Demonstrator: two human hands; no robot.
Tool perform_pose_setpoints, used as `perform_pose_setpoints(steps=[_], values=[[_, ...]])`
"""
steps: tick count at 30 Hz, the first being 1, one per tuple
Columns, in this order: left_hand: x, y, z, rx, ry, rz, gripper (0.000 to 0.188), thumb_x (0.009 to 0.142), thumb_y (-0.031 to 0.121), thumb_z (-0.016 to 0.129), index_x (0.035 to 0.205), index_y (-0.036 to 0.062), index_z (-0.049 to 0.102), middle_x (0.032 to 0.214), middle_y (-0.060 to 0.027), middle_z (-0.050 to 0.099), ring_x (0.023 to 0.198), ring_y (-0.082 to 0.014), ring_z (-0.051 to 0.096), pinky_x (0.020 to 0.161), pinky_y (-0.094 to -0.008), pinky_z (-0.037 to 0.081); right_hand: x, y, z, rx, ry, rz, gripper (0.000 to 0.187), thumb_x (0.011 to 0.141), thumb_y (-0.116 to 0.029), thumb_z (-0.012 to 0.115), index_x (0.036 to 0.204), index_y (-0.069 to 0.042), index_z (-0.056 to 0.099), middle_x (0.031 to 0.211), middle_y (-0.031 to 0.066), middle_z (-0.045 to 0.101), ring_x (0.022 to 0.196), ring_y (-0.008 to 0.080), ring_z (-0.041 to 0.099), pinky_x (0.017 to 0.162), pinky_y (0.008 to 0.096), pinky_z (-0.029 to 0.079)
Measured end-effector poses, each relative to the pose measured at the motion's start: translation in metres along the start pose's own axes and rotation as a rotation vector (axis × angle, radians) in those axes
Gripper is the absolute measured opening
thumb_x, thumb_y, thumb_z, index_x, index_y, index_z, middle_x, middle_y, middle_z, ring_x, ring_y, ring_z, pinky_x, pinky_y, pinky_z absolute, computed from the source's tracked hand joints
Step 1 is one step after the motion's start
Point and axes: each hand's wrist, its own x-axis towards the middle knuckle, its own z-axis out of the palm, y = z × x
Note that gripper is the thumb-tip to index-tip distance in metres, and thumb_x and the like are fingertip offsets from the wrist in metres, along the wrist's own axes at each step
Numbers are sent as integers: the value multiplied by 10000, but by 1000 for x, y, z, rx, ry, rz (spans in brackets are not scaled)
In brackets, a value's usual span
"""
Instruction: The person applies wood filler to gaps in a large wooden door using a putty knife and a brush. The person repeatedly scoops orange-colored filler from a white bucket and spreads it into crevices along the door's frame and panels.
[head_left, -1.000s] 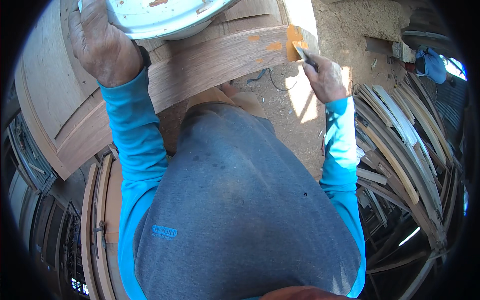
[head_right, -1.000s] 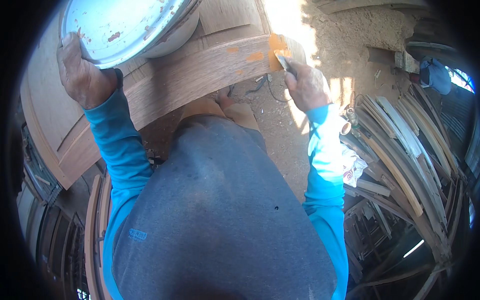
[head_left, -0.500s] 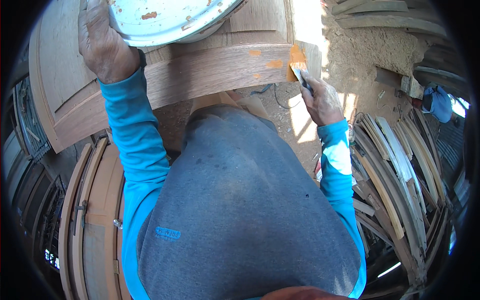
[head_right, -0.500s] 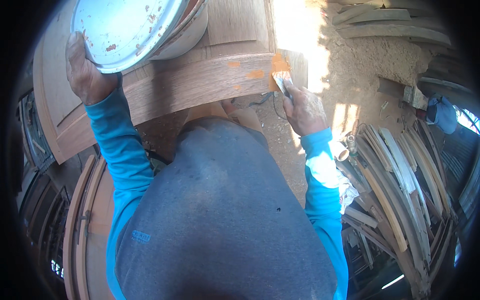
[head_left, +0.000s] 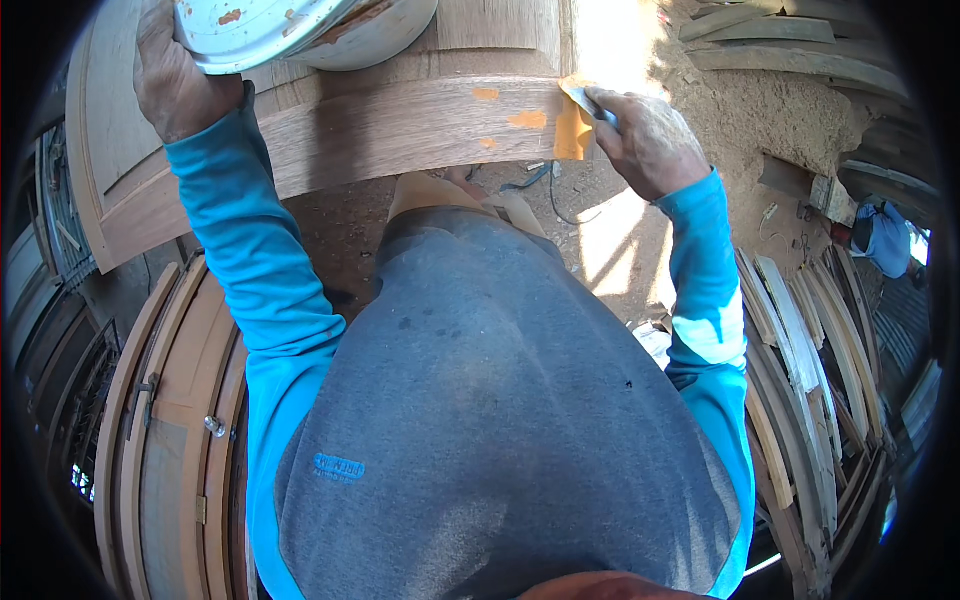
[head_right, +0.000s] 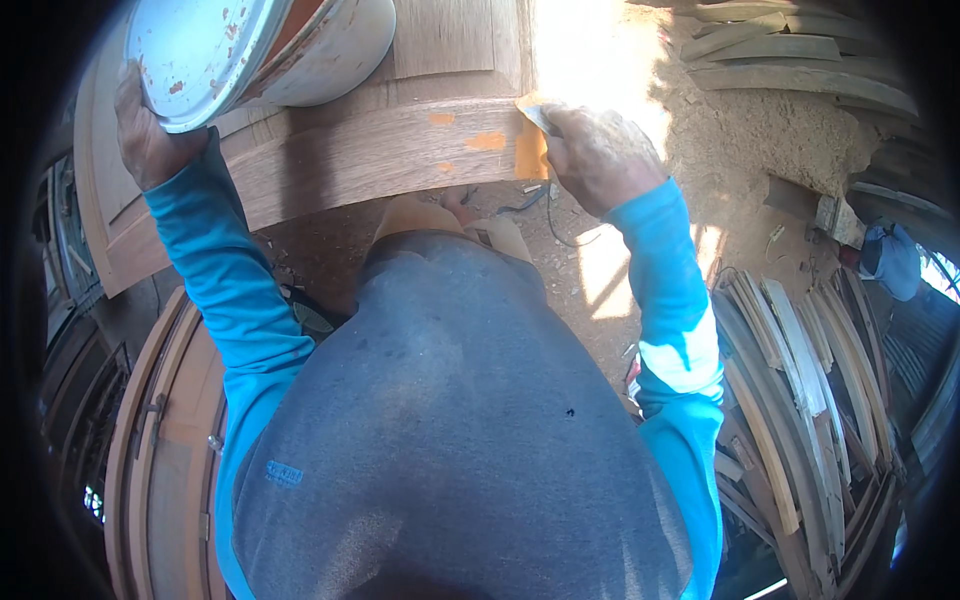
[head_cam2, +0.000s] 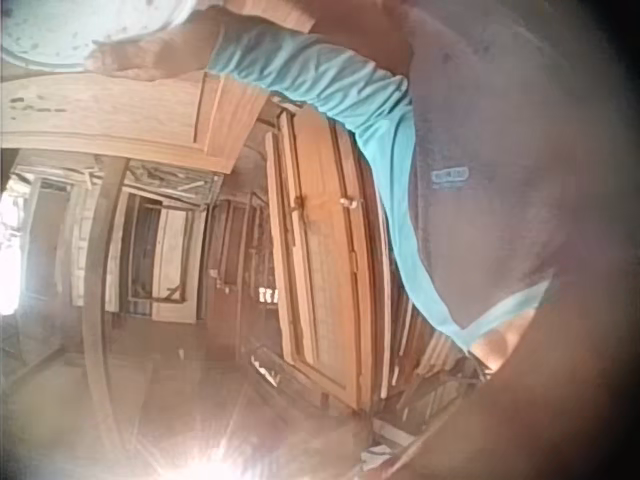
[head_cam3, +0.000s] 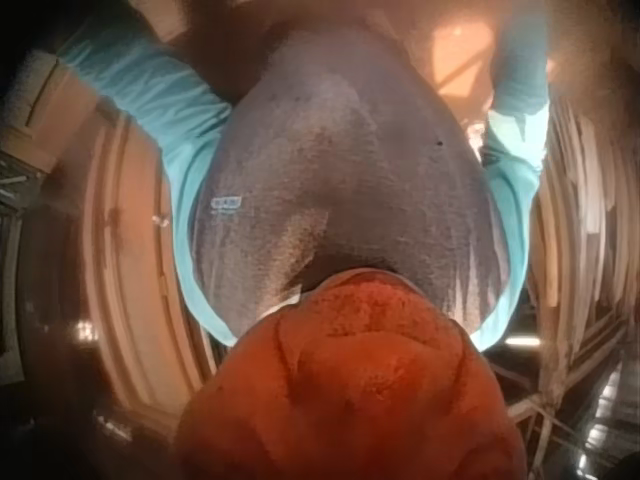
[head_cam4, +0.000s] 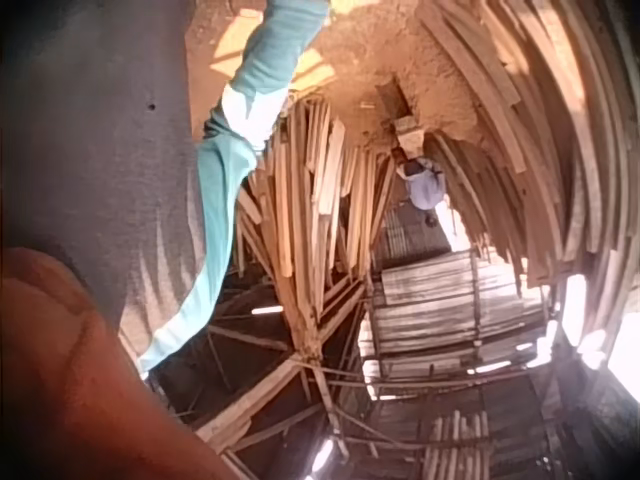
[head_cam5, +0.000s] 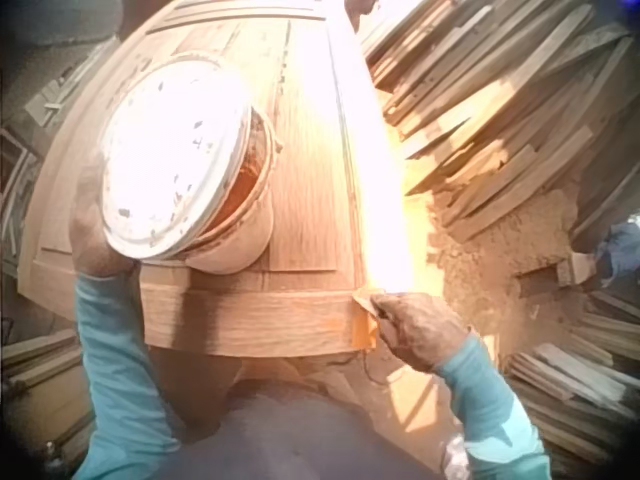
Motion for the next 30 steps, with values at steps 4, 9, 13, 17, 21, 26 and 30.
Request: perform_pose_setpoints(steps=[4,9,13,17,21,26,30], values=[[1,-5,-5,-28,-41,-39,298,973,180,698,1174,-41,686,1158,-182,713,1073,-310,692,957,-358,533,-9,-4,7,-90,-168,10,345,949,-158,626,1262,-18,667,973,243,692,915,421,673,836,491,542],[-1,-8,9,-188,94,-66,291,998,183,664,1191,-36,679,1161,-168,718,1084,-290,692,958,-359,529,-44,-1,0,-86,-229,-42,305,968,-156,612,1226,-11,686,905,246,697,836,415,689,794,500,548],[-1,0,7,-172,71,-134,284,1019,181,635,1205,-31,677,1179,-159,715,1097,-279,689,960,-361,529,-9,11,-23,22,-113,8,310,975,-171,612,1216,6,697,855,246,708,789,385,706,770,477,562],[2,0,5,-138,31,-81,281,1008,176,654,1199,-28,681,1186,-170,713,1099,-281,690,959,-358,530,4,23,-11,-30,-129,21,309,983,-168,610,1221,15,684,827,219,697,778,385,695,758,482,555],[-2,-13,-3,-1,-26,18,280,993,169,677,1195,-24,684,1198,-177,711,1106,-282,689,963,-361,531,-45,7,6,-102,-202,20,310,976,-152,624,1248,-10,665,924,209,668,880,380,675,810,486,536],[-6,-9,2,12,26,-25,296,996,172,677,1211,-32,675,1216,-168,710,1118,-275,685,973,-359,529,-51,7,0,-42,-127,20,370,987,-161,616,1344,-63,631,939,218,650,868,394,662,798,503,516],[-5,-12,6,-138,3,-112,311,1001,177,668,1231,-32,663,1225,-163,707,1127,-261,682,980,-353,526,-31,25,11,-42,-76,-17,386,1000,-179,613,1374,-80,613,920,211,635,846,391,659,777,499,512]])
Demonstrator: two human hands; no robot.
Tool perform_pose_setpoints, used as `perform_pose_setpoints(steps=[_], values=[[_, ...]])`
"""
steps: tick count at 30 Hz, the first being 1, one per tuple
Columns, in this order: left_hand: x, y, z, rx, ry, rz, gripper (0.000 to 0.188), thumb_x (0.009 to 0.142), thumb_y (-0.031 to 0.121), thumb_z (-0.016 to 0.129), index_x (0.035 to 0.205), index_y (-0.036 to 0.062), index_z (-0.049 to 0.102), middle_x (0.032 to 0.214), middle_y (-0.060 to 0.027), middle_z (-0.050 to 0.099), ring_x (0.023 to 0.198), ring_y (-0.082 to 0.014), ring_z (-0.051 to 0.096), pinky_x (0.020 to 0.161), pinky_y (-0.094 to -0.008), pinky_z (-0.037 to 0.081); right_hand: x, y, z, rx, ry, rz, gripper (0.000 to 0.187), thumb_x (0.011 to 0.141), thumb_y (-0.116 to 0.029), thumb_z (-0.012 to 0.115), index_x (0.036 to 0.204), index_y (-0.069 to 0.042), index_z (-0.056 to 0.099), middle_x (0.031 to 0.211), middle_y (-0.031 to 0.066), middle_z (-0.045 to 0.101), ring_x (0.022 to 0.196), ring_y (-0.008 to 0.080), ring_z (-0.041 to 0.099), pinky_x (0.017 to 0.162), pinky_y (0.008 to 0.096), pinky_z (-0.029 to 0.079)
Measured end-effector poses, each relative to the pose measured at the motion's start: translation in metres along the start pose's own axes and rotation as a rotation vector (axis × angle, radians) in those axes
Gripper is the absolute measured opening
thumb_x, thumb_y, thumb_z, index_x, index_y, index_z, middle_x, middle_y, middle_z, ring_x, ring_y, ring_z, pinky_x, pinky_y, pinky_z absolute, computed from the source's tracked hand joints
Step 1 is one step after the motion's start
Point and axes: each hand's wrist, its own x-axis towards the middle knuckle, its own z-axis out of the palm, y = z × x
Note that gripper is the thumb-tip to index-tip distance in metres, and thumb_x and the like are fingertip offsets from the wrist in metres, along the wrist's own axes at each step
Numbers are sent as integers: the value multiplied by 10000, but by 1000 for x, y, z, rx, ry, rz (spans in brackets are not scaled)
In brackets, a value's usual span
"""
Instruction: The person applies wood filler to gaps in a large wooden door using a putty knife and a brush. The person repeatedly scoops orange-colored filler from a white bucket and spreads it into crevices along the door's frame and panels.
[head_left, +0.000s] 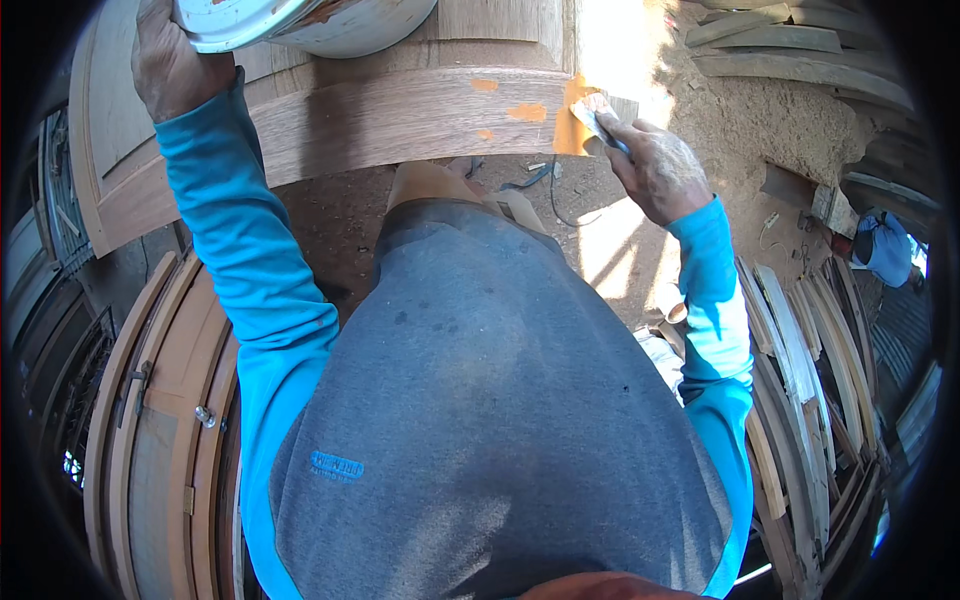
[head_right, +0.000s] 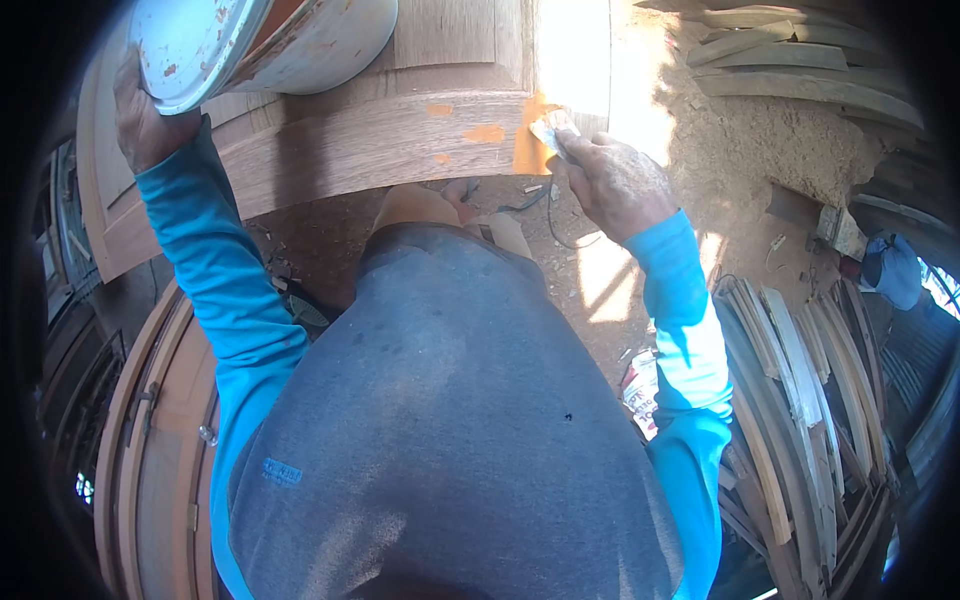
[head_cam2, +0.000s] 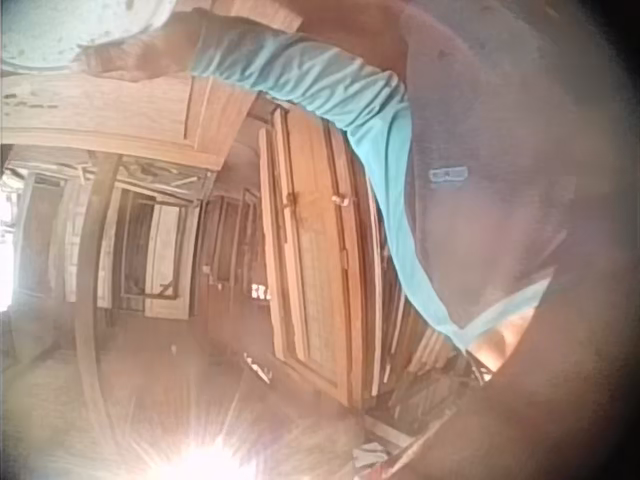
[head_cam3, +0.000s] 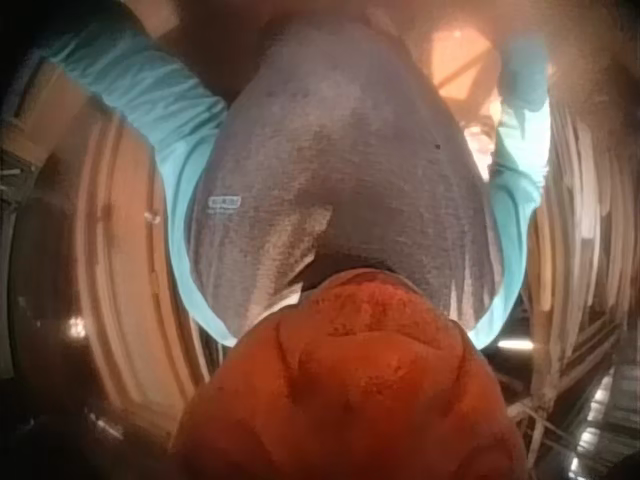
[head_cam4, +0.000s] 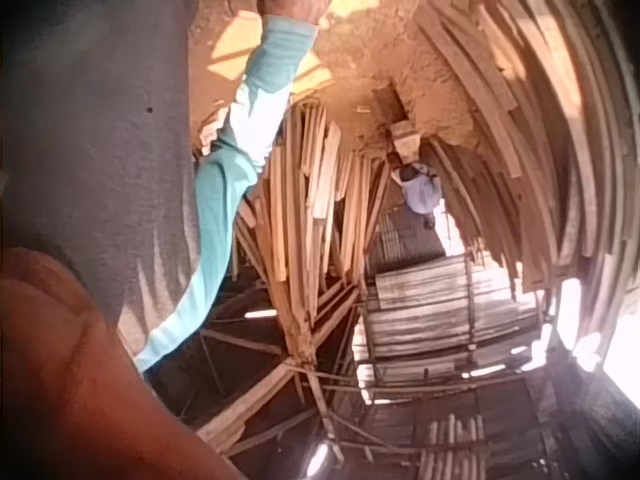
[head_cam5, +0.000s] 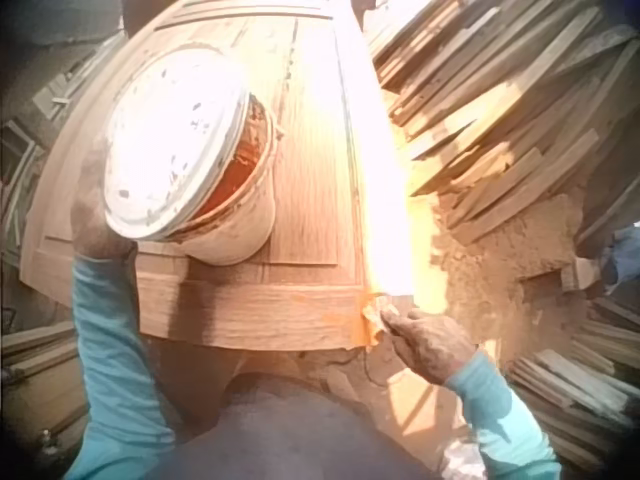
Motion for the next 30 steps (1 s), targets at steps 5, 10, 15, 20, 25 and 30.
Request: perform_pose_setpoints(steps=[5,10,15,20,25,30], values=[[-1,1,2,-36,27,-29,301,1019,176,638,1236,-30,660,1216,-163,709,1128,-260,679,991,-356,515,-37,1,25,-45,-37,68,393,986,-159,638,1376,-110,622,889,181,617,824,382,658,742,499,519],[3,3,1,91,38,89,290,1029,165,619,1239,-30,660,1194,-161,713,1110,-278,680,999,-362,507,-24,-8,-10,-1,0,75,411,959,-122,638,1364,-58,628,882,206,618,817,383,654,757,469,515],[1,-9,2,-10,-2,31,292,1033,165,608,1245,-29,659,1201,-164,716,1111,-280,683,1001,-361,504,7,10,-9,10,20,-20,414,952,-130,635,1353,-27,625,994,252,676,878,399,667,805,496,518],[1,-6,-5,178,-17,181,304,1025,162,619,1267,-21,647,1216,-161,722,1121,-276,686,1007,-347,509,-13,-2,-12,-18,-85,-4,401,968,-149,633,1354,-39,625,941,234,648,862,403,659,800,497,518],[0,-14,2,157,19,165,317,1014,158,634,1281,-14,641,1231,-161,721,1120,-274,692,1008,-338,518,-3,-11,1,5,-40,-3,390,970,-153,639,1350,-65,634,928,202,644,863,396,659,795,487,524],[1,25,4,58,111,-11,358,1027,194,599,1285,-54,616,1219,-164,715,1092,-246,694,969,-337,536,-26,-6,-5,11,-163,-17,388,958,-140,650,1337,-59,639,938,207,657,886,396,670,800,486,527]])
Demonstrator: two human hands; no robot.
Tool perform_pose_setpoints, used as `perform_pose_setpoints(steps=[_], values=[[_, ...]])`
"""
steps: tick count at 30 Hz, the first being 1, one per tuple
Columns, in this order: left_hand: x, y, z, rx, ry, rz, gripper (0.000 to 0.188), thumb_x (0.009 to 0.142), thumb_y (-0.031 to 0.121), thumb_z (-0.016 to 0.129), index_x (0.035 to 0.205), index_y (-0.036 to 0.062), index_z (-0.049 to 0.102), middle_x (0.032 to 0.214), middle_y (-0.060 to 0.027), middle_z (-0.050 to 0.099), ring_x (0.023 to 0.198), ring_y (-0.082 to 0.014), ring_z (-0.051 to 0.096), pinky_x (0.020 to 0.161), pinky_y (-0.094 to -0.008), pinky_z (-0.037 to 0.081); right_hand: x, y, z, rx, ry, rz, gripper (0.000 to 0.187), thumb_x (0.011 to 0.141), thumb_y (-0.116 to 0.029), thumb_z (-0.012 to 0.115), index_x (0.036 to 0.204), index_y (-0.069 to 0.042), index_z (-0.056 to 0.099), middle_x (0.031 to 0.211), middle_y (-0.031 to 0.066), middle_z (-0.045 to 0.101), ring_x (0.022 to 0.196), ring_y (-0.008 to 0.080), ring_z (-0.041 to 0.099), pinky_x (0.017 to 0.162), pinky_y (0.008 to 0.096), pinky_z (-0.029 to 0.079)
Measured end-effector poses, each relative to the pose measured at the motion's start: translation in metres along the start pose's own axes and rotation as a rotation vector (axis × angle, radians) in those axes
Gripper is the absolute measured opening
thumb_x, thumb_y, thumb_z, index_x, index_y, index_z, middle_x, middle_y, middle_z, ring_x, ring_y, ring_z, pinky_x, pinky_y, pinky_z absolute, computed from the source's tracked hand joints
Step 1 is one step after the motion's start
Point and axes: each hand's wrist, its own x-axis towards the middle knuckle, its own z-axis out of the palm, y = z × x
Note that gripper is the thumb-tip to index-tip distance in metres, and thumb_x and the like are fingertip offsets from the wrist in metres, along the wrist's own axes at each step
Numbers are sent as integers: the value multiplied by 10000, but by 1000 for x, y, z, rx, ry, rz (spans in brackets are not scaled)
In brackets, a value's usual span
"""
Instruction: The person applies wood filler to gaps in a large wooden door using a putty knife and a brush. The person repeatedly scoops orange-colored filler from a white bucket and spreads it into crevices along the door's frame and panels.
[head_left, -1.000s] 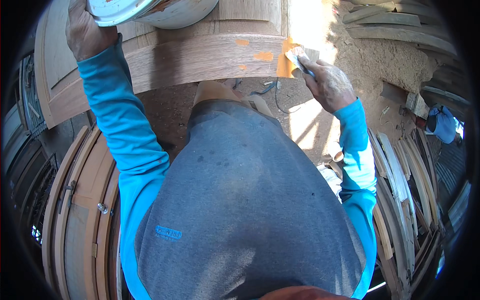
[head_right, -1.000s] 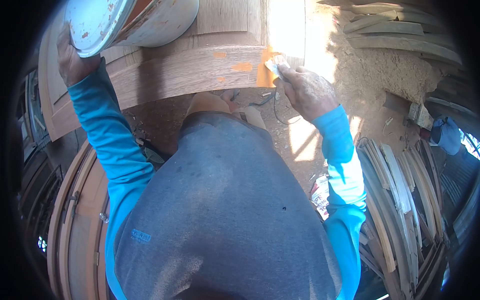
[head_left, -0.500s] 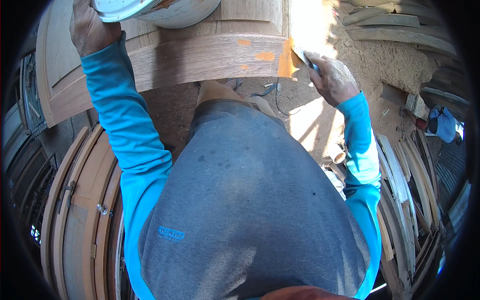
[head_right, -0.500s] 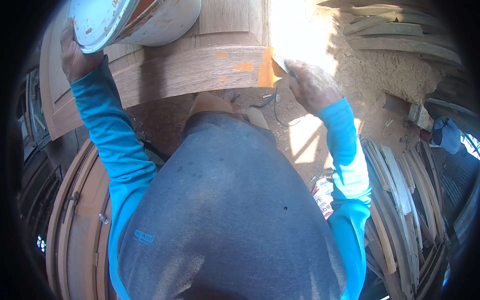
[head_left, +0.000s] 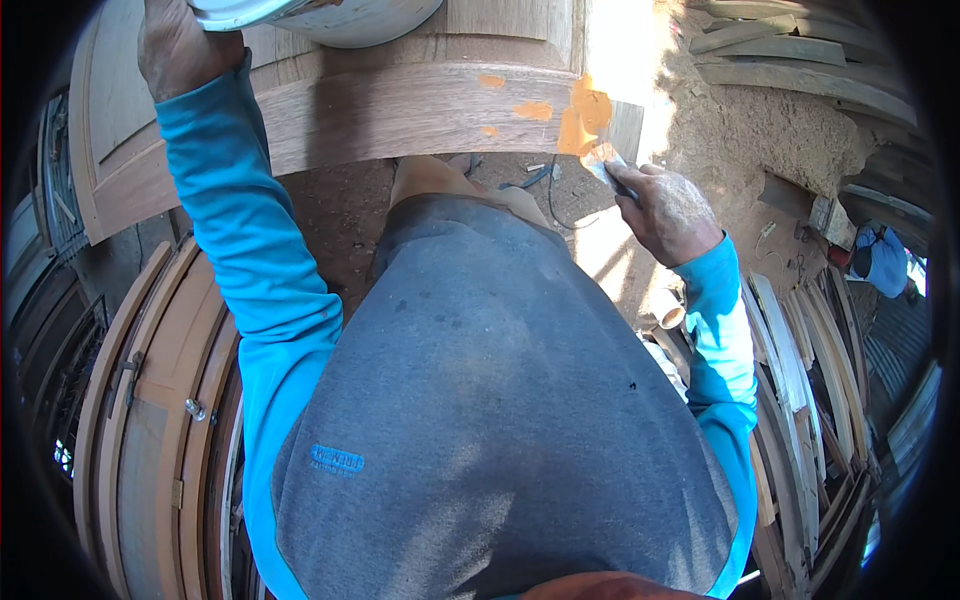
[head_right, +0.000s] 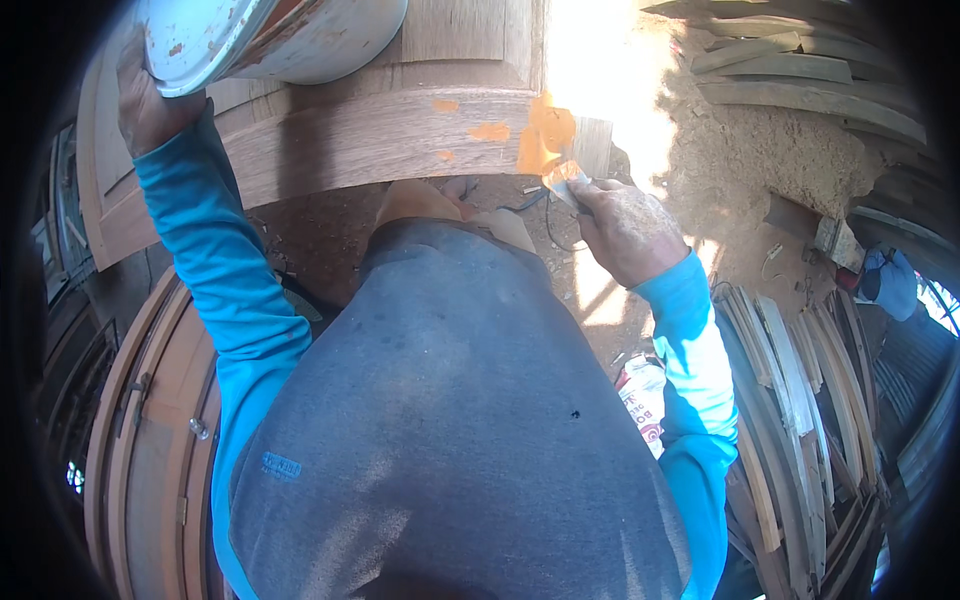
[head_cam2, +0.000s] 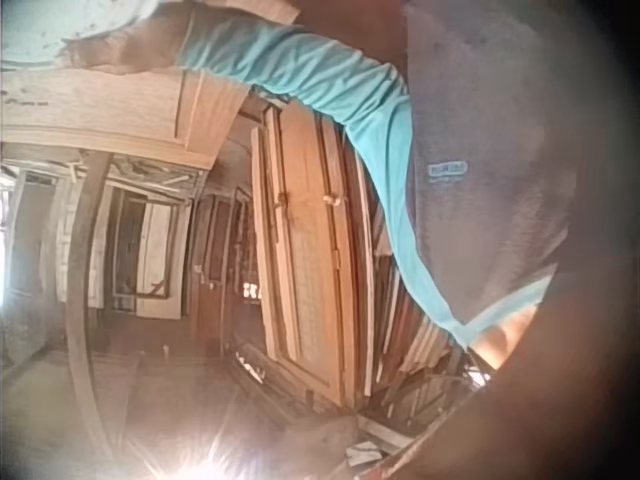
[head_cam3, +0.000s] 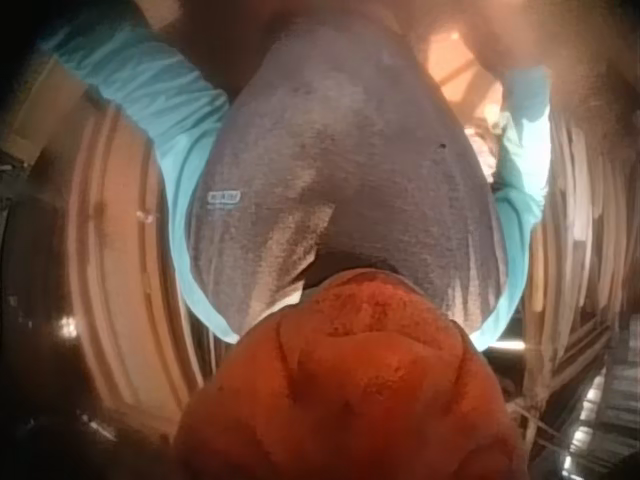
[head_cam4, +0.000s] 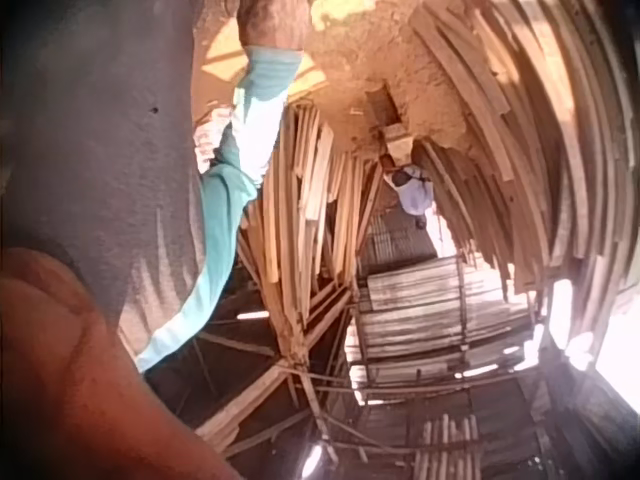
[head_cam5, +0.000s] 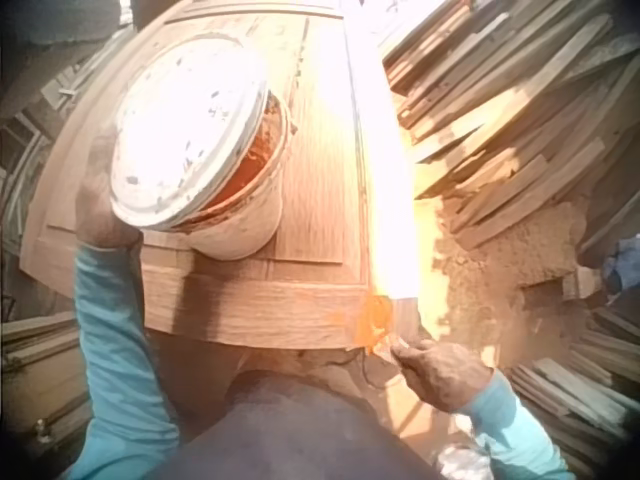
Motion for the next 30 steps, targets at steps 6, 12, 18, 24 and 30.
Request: perform_pose_setpoints(steps=[6,12,18,24,30], values=[[12,-4,7,-599,8,-505,366,1033,210,570,1261,-72,619,1169,-172,722,1030,-240,704,922,-337,558,44,4,-20,-29,164,-58,364,971,-142,617,1320,-41,636,1002,242,692,928,404,692,835,490,547],[26,-21,-2,-1274,53,-888,382,1040,225,541,1238,-91,622,1118,-180,729,968,-234,715,875,-336,579,2,-9,3,-62,-42,-18,315,956,-113,615,1248,1,645,978,242,693,885,427,684,810,509,544],[32,19,-10,-1026,-59,-754,414,1040,210,512,1288,-112,592,1135,-169,715,946,-205,702,839,-293,578,-21,-14,5,239,34,36,351,937,-106,625,1276,-19,650,1050,232,696,988,431,662,870,496,521],[58,31,-8,-658,-268,-637,559,1032,302,542,1441,-75,493,1285,-197,653,1124,-247,645,958,-362,525,-27,-17,34,462,283,40,338,881,-74,642,1207,19,641,849,216,621,724,321,625,691,407,496],[81,23,-13,-548,-353,-615,344,1060,163,559,1334,-28,639,1197,-127,714,1067,-165,685,949,-271,557,-28,-23,39,636,433,65,462,914,-33,642,1374,-21,602,1080,204,700,944,289,693,818,394,536]])
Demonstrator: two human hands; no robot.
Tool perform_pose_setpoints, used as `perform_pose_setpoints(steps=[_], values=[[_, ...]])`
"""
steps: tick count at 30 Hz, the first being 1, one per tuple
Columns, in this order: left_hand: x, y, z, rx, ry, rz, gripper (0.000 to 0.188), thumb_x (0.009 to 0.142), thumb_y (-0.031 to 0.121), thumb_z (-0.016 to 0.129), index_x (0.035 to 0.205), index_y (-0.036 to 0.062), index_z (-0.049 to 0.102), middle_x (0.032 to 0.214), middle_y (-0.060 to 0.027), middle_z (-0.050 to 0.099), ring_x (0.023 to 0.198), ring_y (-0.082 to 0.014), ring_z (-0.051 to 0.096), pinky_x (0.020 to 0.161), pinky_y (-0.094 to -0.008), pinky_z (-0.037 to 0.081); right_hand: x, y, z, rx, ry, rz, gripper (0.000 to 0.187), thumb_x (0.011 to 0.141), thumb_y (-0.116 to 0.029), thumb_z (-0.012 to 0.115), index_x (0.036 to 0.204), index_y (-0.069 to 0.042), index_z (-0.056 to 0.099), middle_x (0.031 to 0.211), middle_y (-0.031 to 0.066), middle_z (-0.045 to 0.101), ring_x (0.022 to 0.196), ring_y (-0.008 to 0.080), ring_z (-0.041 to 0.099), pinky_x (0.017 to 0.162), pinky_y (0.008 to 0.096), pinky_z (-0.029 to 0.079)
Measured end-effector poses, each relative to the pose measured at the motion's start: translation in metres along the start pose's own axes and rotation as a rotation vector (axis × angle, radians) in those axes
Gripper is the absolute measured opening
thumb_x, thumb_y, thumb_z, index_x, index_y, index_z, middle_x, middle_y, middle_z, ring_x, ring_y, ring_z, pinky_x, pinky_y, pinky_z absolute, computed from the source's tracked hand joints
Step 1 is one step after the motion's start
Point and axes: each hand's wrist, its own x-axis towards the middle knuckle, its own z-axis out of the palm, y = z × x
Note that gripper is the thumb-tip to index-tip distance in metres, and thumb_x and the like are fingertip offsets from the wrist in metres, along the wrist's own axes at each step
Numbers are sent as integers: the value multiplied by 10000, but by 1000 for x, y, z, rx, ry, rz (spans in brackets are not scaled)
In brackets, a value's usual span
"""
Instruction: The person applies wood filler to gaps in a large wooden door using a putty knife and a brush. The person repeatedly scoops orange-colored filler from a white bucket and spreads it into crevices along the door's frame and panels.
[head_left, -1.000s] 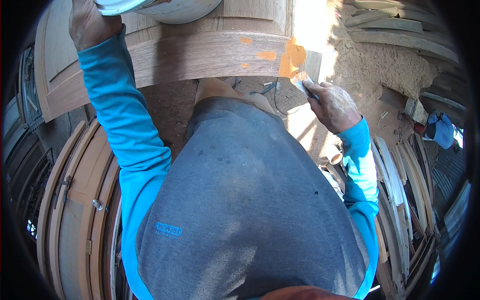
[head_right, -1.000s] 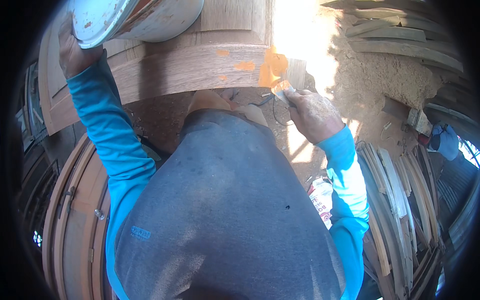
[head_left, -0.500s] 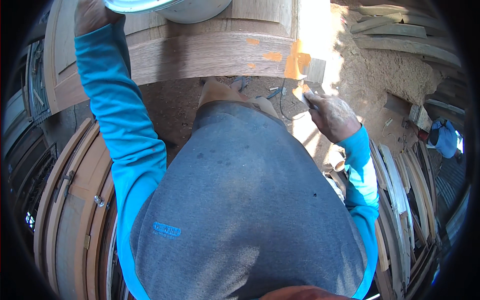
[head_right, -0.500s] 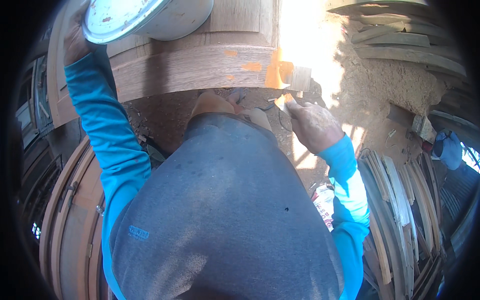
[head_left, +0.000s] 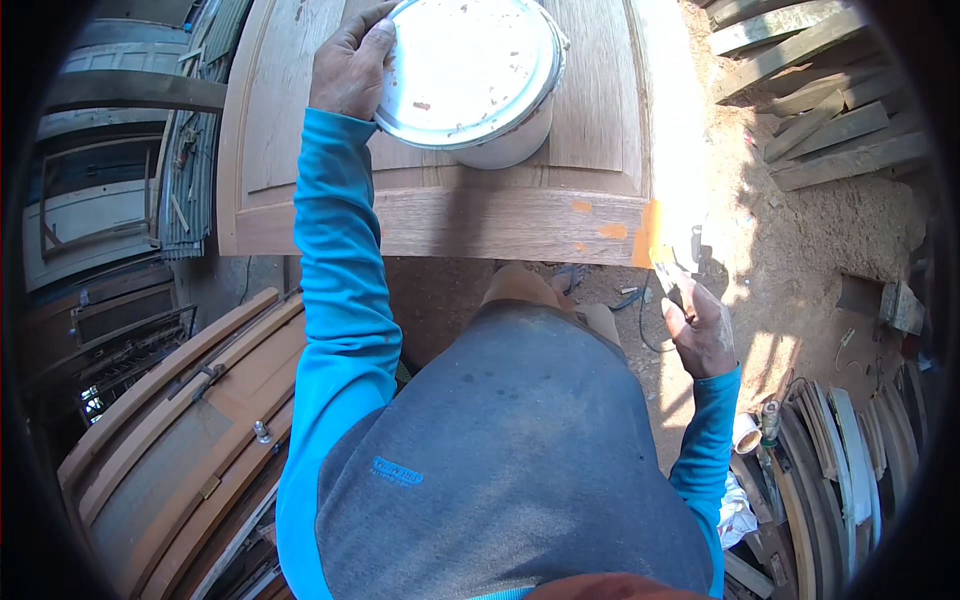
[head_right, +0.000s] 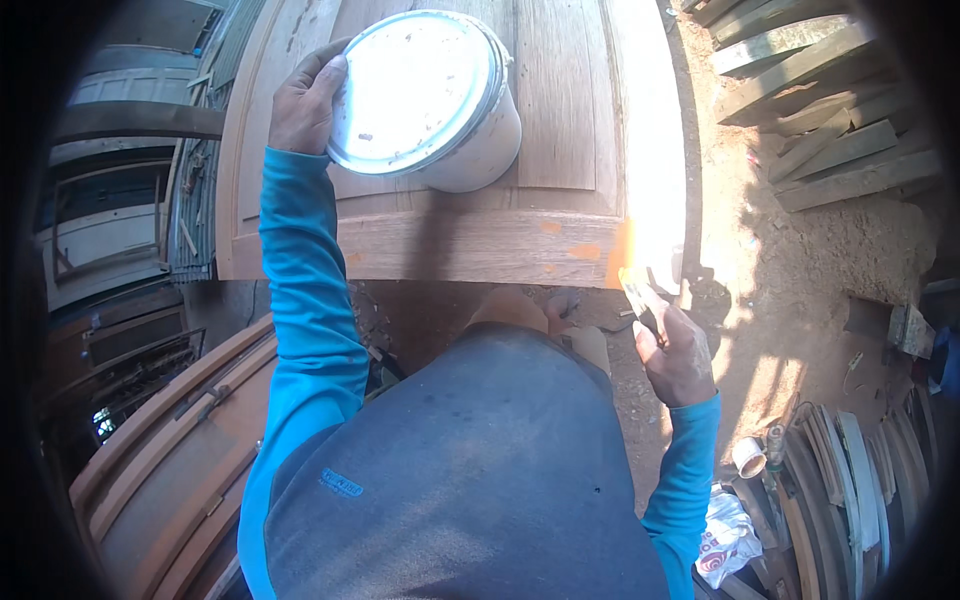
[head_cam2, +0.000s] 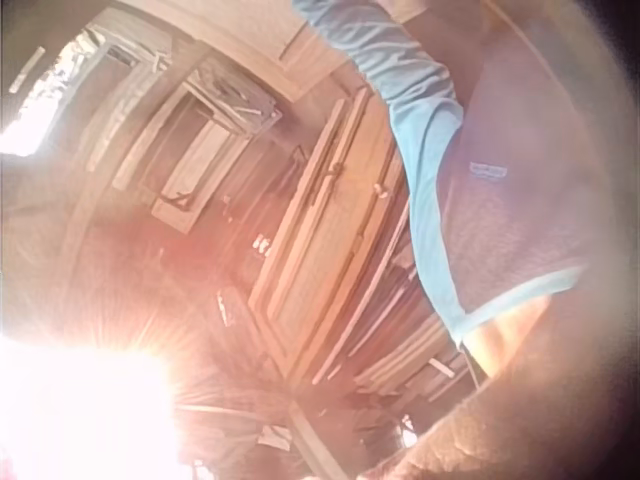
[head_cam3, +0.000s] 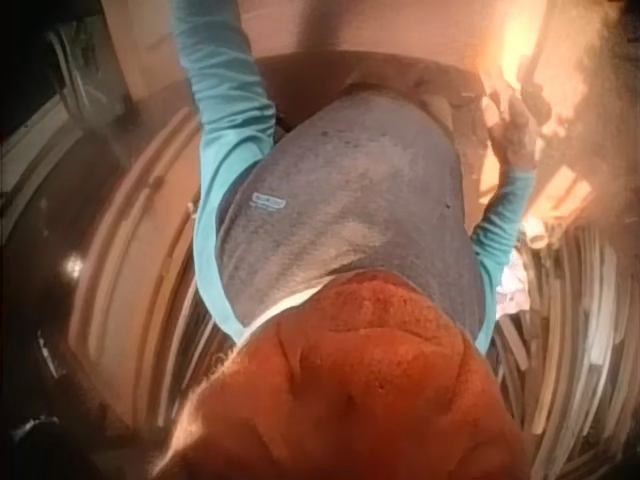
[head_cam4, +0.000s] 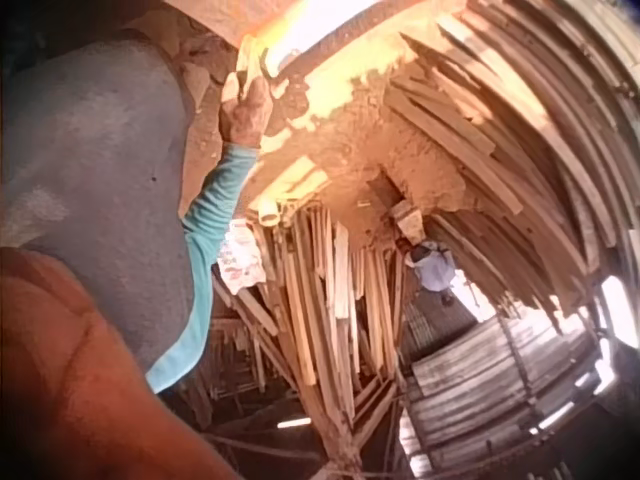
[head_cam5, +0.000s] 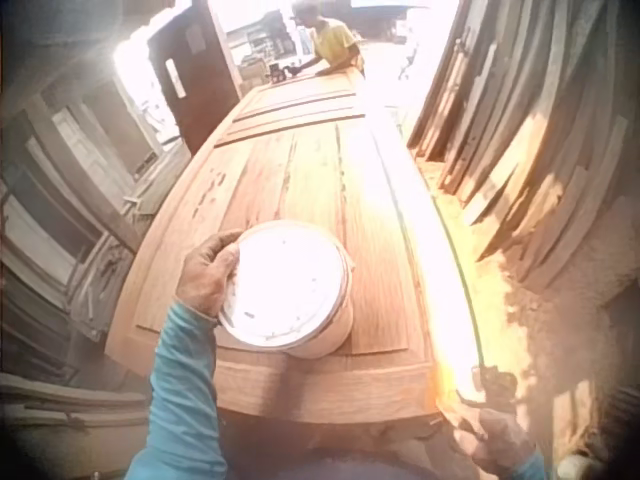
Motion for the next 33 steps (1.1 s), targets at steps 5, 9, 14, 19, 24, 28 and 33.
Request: perform_pose_setpoints(steps=[5,9,14,19,24,28,33], values=[[27,7,4,386,6,168,324,1055,223,572,1307,49,679,1149,-173,745,1000,-288,728,915,-372,577,14,8,13,113,78,-171,498,928,-23,636,1418,18,558,1294,246,667,1215,350,661,999,383,519],[44,15,18,702,-46,122,330,1067,211,525,1331,66,659,1159,-165,734,1060,-285,701,977,-380,539,21,15,23,121,56,-108,490,933,-65,644,1412,12,570,1286,245,668,1195,325,668,988,381,524],[31,35,40,1038,44,581,533,1041,410,547,1451,70,530,1248,-216,676,1158,-332,650,1035,-454,500,27,5,24,194,64,-96,488,943,-17,634,1425,16,563,1332,225,652,1215,282,655,1006,362,518],[13,50,88,1185,-97,449,778,1000,573,485,1544,22,411,1551,-333,405,1440,-490,383,1199,-554,278,24,8,30,320,37,57,518,950,89,574,1463,65,503,1405,194,608,1321,230,567,1072,331,472],[12,59,97,1175,-222,306,843,986,642,421,1588,57,353,1617,-327,304,1485,-513,308,1224,-591,219,30,4,29,272,34,66,518,978,30,614,1486,-4,518,1116,58,664,685,52,535,601,227,471],[42,70,46,616,-326,263,858,974,633,527,1528,-16,435,1533,-327,445,1434,-449,433,1217,-474,311,28,3,39,261,85,11,512,989,12,604,1493,-41,530,894,-21,590,645,34,486,532,224,417],[69,14,-31,289,-99,-100,792,999,618,521,1493,-1,502,1487,-285,523,1378,-393,511,1167,-433,393,12,-19,53,333,185,120,534,987,16,573,1515,-23,501,823,-47,543,629,17,443,528,201,374]])
